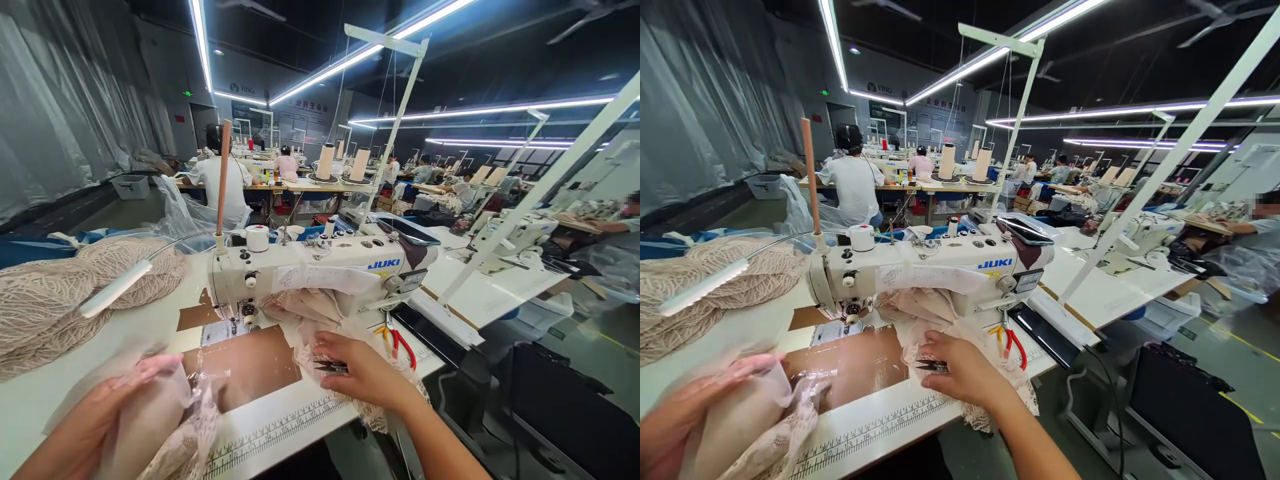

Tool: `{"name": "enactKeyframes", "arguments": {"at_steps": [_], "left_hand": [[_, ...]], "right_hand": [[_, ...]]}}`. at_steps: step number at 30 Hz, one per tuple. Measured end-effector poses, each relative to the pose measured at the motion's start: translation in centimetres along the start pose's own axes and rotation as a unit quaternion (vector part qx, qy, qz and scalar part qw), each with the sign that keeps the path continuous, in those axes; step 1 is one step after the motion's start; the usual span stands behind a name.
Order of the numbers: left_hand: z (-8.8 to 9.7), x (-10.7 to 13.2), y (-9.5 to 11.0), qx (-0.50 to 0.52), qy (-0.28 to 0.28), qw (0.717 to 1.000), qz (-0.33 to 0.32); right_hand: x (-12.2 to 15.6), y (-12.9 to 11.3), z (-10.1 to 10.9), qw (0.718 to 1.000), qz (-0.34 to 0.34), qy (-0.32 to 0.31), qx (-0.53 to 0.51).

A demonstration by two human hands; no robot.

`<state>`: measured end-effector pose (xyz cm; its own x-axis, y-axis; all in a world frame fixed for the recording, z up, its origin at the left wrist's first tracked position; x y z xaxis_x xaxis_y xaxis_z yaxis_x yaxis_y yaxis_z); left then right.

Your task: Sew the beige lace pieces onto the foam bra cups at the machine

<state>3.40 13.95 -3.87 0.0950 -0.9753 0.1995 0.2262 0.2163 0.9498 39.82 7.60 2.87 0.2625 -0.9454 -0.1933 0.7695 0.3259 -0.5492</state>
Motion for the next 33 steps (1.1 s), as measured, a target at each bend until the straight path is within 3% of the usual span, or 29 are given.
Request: {"name": "enactKeyframes", "arguments": {"at_steps": [2,4,7,11,14,17,20,26,28,31,33], "left_hand": [[-1.9,1.7,-1.9,0.058,-0.086,0.991,0.086],[-2.7,3.2,-2.4,0.078,-0.131,0.980,0.126],[-2.9,4.2,-0.7,0.066,-0.158,0.982,0.083],[-4.7,5.5,1.3,0.087,-0.255,0.962,0.034],[-5.6,6.1,0.9,0.055,-0.293,0.954,0.032],[-5.7,6.2,0.1,0.013,-0.286,0.957,0.039],[-6.1,6.4,0.4,0.009,-0.308,0.951,0.021],[-6.3,6.0,-0.1,-0.034,-0.329,0.944,0.005],[-5.9,5.8,0.6,-0.038,-0.334,0.942,-0.002],[-4.1,5.3,2.7,-0.075,-0.362,0.927,-0.058],[-1.0,3.4,3.8,-0.144,-0.313,0.933,-0.102]], "right_hand": [[-0.2,-1.0,0.5,0.997,0.002,0.046,-0.060],[-0.7,-2.4,0.0,0.991,0.005,0.058,-0.122],[-2.0,-5.0,-3.0,0.979,0.008,0.014,-0.204],[-4.3,-8.1,-8.6,0.962,-0.022,-0.070,-0.264],[-5.5,-10.1,-12.7,0.932,-0.054,-0.141,-0.329],[-6.3,-12.3,-15.1,0.886,-0.054,-0.192,-0.420],[-6.8,-13.8,-15.7,0.865,-0.029,-0.195,-0.462],[-7.1,-14.4,-16.3,0.855,-0.036,-0.178,-0.486],[-7.1,-14.1,-16.2,0.856,-0.041,-0.180,-0.483],[-6.8,-12.6,-15.2,0.897,-0.028,-0.163,-0.410],[-6.4,-10.5,-13.8,0.949,-0.001,-0.128,-0.288]]}}
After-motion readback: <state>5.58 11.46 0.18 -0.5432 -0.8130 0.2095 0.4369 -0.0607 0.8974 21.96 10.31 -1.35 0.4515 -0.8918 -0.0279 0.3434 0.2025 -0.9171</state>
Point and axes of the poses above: each hand's wrist, its own x-axis away from the middle knuckle, its own z-axis out of the back of the hand, y = z × x, the point moved 10 cm from there along -x, towards the middle knuckle, and after that the axes turned 9 degrees about y, right-handed, at the moved point
